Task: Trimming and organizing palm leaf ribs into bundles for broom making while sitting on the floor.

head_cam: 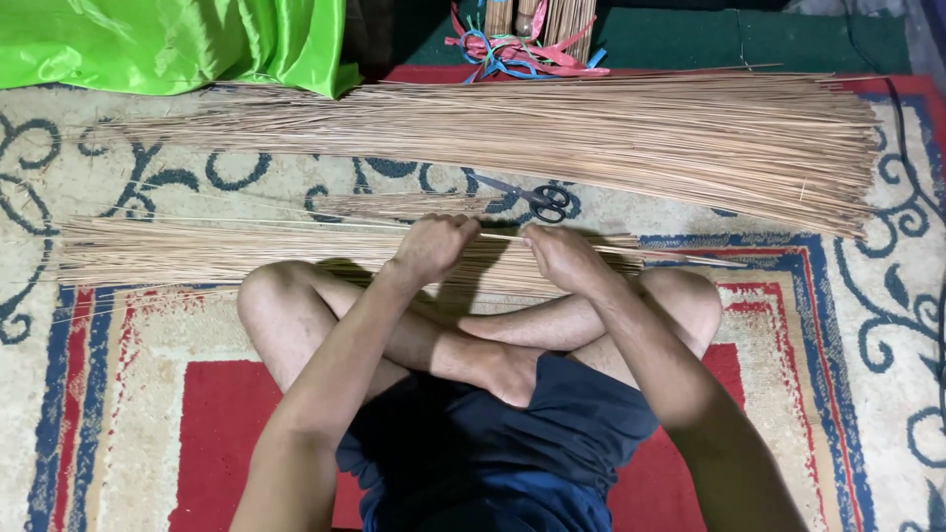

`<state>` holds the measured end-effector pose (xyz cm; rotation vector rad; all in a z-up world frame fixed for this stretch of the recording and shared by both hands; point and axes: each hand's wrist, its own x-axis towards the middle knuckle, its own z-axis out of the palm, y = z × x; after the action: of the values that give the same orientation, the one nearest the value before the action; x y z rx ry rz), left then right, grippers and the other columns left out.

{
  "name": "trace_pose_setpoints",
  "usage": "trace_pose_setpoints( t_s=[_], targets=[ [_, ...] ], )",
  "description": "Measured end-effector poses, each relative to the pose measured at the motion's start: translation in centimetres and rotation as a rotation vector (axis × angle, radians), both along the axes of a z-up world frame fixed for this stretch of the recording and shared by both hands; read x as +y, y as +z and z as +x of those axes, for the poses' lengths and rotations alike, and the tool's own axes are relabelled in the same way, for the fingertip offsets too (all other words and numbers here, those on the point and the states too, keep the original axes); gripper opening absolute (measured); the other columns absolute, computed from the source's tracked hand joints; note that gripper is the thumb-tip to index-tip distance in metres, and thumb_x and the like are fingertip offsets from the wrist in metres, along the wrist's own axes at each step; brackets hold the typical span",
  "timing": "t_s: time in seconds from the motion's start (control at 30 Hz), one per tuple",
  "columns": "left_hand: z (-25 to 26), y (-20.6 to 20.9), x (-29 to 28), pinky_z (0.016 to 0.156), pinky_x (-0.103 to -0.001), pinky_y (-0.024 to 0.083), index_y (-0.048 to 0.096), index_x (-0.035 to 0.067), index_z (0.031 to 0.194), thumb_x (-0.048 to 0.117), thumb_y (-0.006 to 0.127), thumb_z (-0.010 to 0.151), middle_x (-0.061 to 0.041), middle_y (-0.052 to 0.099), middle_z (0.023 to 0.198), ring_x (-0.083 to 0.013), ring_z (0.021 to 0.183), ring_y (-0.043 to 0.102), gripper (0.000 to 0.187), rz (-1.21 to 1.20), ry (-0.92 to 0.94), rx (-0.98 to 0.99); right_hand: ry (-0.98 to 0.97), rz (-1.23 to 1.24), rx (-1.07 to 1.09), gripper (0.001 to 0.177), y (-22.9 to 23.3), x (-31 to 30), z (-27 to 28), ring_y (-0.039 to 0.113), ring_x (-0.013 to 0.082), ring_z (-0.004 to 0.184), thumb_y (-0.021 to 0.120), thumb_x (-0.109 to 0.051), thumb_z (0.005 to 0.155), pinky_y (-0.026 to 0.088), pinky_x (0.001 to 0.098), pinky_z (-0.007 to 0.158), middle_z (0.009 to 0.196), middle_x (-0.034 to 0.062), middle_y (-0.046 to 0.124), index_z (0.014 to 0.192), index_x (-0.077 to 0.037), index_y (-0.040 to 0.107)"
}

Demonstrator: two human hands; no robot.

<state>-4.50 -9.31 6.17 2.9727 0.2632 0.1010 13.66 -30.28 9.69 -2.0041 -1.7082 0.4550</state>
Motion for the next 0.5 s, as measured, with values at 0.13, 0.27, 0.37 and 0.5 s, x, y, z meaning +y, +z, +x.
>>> trace_pose_setpoints(
  t_s=[0.13,0.27,0.37,0.5],
  targets=[
    [-2.2,1.1,2.5,0.084,-0.041,0.059,0.064,0.017,0.110,0.009,0.053,0.095,-0.004,0.075,0.101,-0.0283,0.094,0.076,0.020,0.090,-0.009,0.024,-0.048,-0.044,-0.023,0.020,-2.1,-2.3,4.0,0.067,0.0524,0.088,0.046,-0.017,0.104,0.052,0.0580,0.075,0.082,0.0272,0.067,0.107,-0.006,0.063],
    [-2.4,0.3,3.0,0.073,-0.032,0.061,0.062,0.021,0.109,0.016,0.052,0.098,0.004,0.072,0.095,-0.0185,0.082,0.075,0.016,0.302,-0.080,-0.030,-0.033,-0.130,0.051,0.018,-0.2,-3.2,4.6,0.063,0.0580,0.090,0.047,-0.017,0.103,0.051,0.0618,0.074,0.084,0.0347,0.063,0.105,-0.004,0.059],
    [-1.4,0.1,2.0,0.070,-0.034,0.061,0.063,0.020,0.111,0.015,0.051,0.099,0.003,0.072,0.094,-0.0197,0.079,0.074,0.017,0.238,-0.082,-0.020,-0.016,-0.115,0.082,0.018,-1.1,-1.9,3.8,0.064,0.0574,0.090,0.049,-0.015,0.101,0.052,0.0620,0.075,0.084,0.0338,0.065,0.107,-0.004,0.061],
    [1.0,0.7,-0.4,0.067,-0.038,0.062,0.063,0.018,0.115,0.011,0.050,0.099,0.000,0.074,0.095,-0.0218,0.077,0.075,0.022,0.155,-0.100,-0.007,0.025,-0.042,0.071,0.021,-1.6,1.0,0.9,0.068,0.0540,0.088,0.049,-0.012,0.101,0.054,0.0580,0.075,0.084,0.0299,0.067,0.110,-0.002,0.065]
  ],
)
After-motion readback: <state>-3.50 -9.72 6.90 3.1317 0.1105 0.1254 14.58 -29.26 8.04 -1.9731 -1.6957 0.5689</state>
